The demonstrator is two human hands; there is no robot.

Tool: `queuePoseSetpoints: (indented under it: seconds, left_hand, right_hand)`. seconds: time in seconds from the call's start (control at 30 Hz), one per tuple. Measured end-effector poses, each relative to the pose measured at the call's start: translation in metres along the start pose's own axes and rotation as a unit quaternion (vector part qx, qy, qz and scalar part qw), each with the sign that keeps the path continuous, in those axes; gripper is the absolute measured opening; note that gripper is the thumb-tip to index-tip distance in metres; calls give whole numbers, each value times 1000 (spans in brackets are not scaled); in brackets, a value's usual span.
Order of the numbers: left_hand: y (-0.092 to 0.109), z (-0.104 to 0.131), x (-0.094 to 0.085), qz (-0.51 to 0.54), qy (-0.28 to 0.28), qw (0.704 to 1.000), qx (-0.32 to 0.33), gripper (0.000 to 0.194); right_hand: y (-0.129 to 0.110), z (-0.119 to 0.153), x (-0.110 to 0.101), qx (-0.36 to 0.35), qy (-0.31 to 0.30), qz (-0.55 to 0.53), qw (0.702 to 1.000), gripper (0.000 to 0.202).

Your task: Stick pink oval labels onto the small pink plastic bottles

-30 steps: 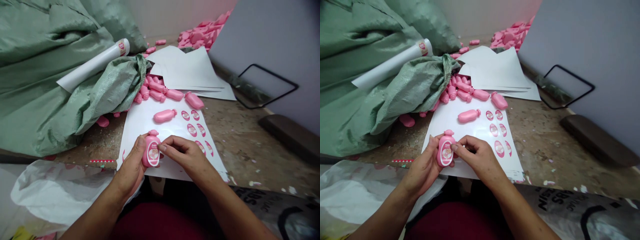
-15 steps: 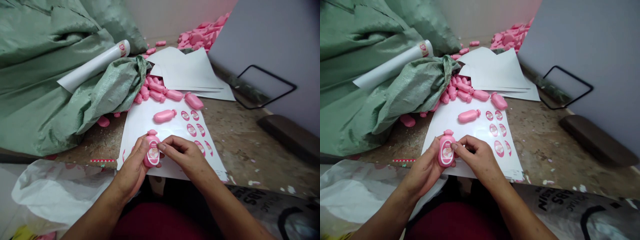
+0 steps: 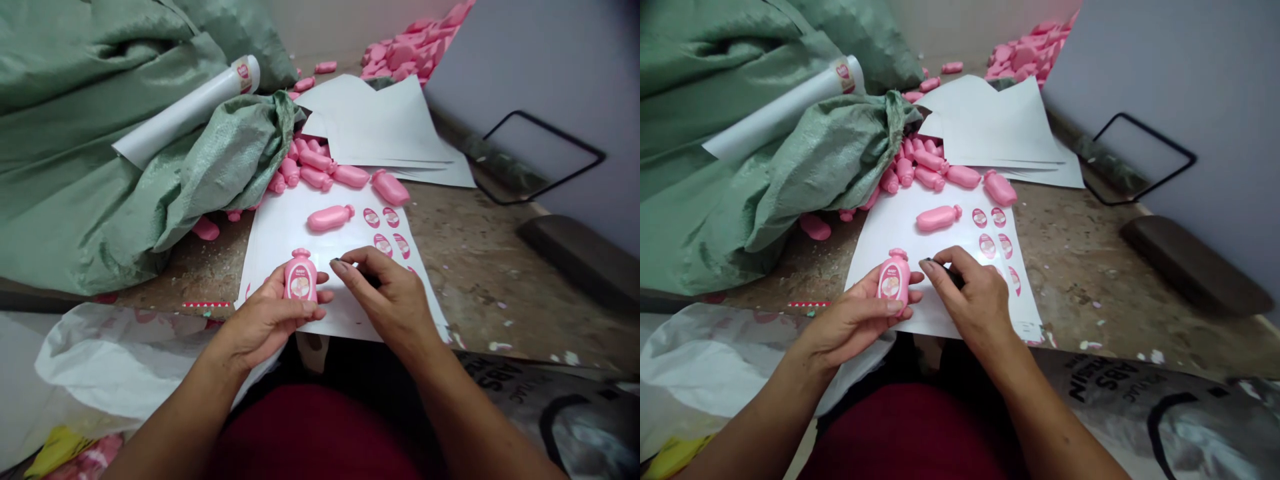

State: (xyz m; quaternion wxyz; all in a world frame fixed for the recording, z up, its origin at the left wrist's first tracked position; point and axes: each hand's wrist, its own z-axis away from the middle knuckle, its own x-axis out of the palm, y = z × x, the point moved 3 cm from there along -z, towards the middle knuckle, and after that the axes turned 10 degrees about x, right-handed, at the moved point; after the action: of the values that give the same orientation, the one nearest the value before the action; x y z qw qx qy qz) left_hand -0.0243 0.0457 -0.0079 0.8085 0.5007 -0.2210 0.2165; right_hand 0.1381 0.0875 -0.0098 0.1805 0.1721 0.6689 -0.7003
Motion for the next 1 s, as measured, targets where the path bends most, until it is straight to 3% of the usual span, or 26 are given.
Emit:
queuePoseSetpoints:
  seconds: [0.17, 0.27, 0.43, 0.57, 0.63, 0.67, 0.8, 0.9, 1.0]
  left_hand:
    - [-4, -3, -2, 59, 7, 998, 0, 32]
    - [-6, 0, -1, 54, -6, 998, 9, 27]
    - [-10, 9, 1, -47, -65, 997, 9, 43]
    - [1, 26, -23, -192, -54, 980, 21, 56]
    - [19, 44, -46, -339, -32, 940, 34, 54]
    - [31, 54, -58, -423, -24, 905, 42, 53]
    - [77, 78, -94, -668, 38, 735, 108, 49]
    - [100, 54, -105, -745, 88, 635, 185, 43]
    - [113, 6, -113, -762, 142, 575, 263, 42]
  right_hand:
    - [1, 2, 4, 20, -82, -126, 988, 21]
    - [-4, 6, 11, 35, -101, -128, 986, 24]
    - [-8, 3, 20, 53, -98, -102, 989, 30]
    - [-3, -4, 19, 32, -78, -109, 990, 28]
    - [2, -6, 17, 29, -68, -90, 993, 29]
    - [5, -7, 16, 31, -63, -72, 995, 30]
    - [14, -8, 20, 9, -65, 35, 997, 33]
    - [9, -4, 33, -64, -73, 123, 988, 34]
    - [2, 4, 48, -145, -83, 186, 968, 33]
